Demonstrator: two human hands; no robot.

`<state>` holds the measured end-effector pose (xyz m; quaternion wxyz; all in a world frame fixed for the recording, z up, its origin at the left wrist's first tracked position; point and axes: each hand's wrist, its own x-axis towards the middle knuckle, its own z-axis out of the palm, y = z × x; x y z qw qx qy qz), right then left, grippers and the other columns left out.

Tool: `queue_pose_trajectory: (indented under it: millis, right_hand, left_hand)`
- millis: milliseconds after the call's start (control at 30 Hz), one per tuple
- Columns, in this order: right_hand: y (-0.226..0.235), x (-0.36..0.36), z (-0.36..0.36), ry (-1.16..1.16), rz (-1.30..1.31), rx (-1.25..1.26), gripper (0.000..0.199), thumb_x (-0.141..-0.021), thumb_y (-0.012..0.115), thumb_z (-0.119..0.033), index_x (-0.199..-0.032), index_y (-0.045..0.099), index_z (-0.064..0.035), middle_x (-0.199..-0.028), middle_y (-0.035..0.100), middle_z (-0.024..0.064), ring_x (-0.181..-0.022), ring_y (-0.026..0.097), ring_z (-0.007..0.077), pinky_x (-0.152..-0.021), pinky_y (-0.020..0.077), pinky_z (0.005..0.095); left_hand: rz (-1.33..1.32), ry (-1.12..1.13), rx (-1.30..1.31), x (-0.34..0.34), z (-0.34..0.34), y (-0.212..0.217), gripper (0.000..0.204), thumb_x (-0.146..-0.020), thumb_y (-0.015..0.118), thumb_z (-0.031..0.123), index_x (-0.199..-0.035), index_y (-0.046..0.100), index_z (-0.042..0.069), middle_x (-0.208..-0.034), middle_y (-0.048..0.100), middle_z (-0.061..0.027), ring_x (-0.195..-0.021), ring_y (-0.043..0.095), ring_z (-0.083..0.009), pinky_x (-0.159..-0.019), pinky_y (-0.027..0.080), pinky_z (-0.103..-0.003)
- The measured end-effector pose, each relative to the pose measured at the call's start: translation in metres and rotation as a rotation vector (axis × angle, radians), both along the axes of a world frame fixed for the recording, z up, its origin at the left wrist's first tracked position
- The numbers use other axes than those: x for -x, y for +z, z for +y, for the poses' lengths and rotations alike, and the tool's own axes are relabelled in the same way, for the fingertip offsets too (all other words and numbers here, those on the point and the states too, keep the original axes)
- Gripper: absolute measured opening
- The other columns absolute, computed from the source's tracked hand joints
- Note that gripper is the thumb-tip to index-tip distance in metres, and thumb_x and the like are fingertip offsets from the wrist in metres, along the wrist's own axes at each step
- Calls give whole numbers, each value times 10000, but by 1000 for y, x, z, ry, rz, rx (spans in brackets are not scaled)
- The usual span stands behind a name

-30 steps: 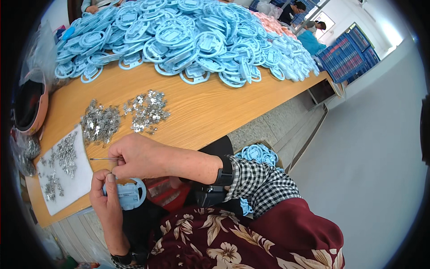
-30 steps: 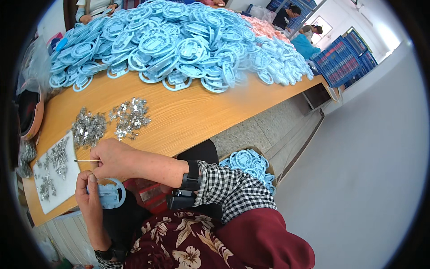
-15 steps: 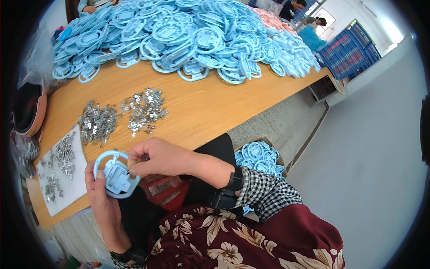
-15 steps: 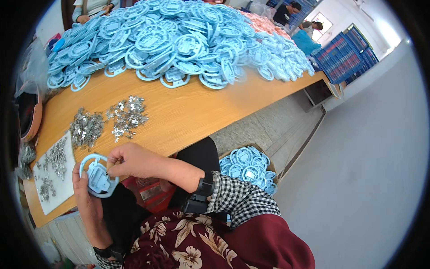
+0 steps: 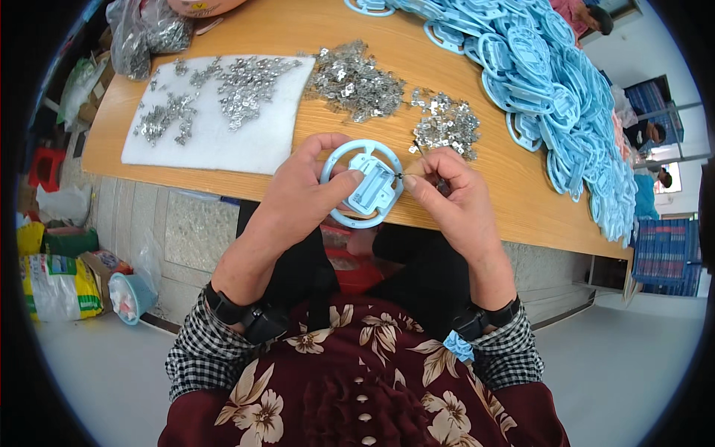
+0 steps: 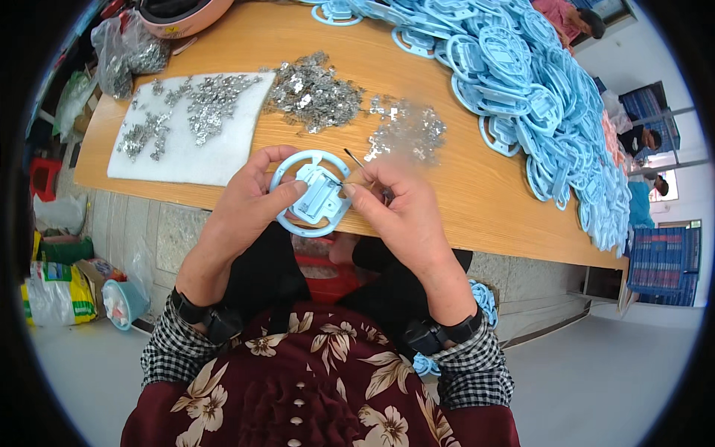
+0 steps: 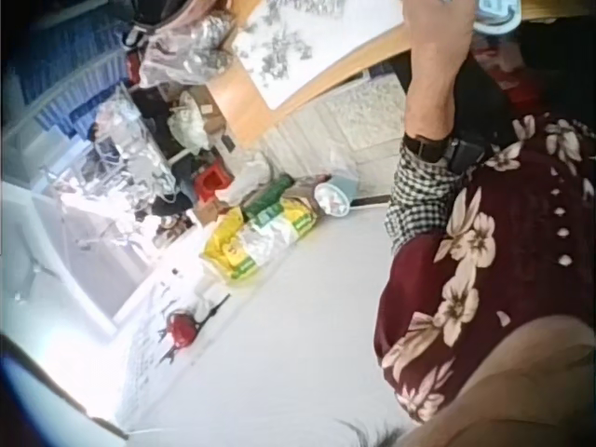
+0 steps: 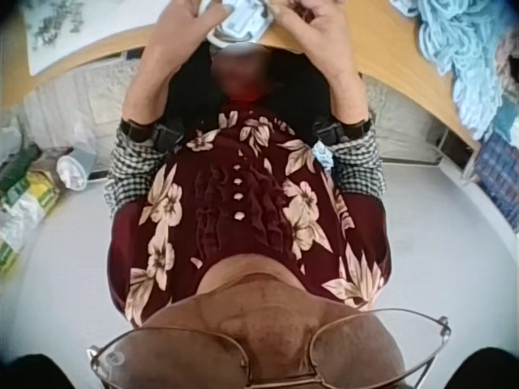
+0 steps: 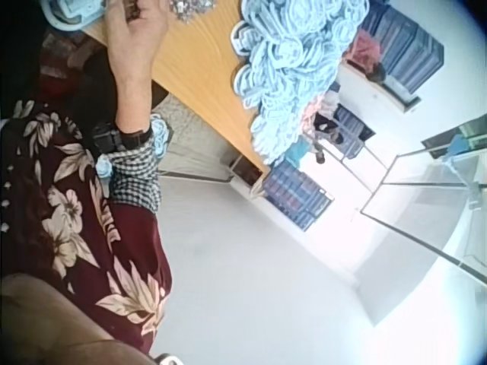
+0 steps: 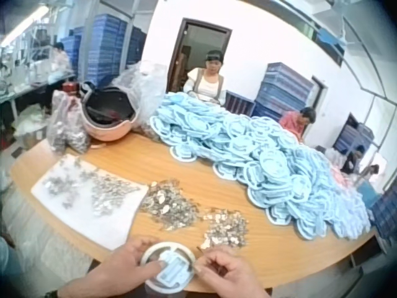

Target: Manually assemble small metal components onto a blue circular plastic base.

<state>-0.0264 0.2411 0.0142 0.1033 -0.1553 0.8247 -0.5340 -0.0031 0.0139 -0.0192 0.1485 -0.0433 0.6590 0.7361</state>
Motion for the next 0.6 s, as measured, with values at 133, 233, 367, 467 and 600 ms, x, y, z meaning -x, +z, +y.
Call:
queue_pose_trajectory:
  millis: [133,233,367,467,600]
  right_hand:
    - [-8,0,-14,-54,92,-11,107,-880,720,-102,-914,660,-20,-775,591,-21,-693,530,73,-627,439,249]
    - [-13,1,-16,-59,155,-109,104,-884,717,-96,-928,662,-19,-779,599,-9,-690,535,77,-618,441,251]
    - [-10,-2,-15,-98,53,0,113,-891,710,-104,-929,664,-7,-792,607,-2,-714,541,82,-647,447,257]
    - [-13,0,-11,-111,-65,175,129,-891,712,-109,-927,662,4,-808,607,-10,-743,536,76,-689,448,261]
    - [-16,10,0,43,40,178,143,-910,700,-139,-942,669,-3,-842,615,-12,-782,541,75,-725,447,266]
  left_hand:
    - [7,15,28,0,-2,-3,517,-947,649,107,-1374,418,-71,-1116,661,-117,-956,654,-127,-816,543,-263]
    - [36,14,20,1,-4,-7,527,-950,648,118,-1389,427,-74,-1137,657,-109,-977,643,-121,-839,536,-261]
    - [33,-25,-28,3,-4,-8,527,-952,650,120,-1392,436,-74,-1183,643,-102,-1025,627,-117,-888,521,-265]
    - [45,-33,-114,3,-9,-10,531,-950,653,115,-1401,434,-61,-1199,636,-95,-1039,623,-116,-907,515,-267]
    - [34,-104,-224,2,-11,-6,537,-947,656,98,-1422,434,-20,-1219,628,-80,-1051,623,-115,-922,516,-268]
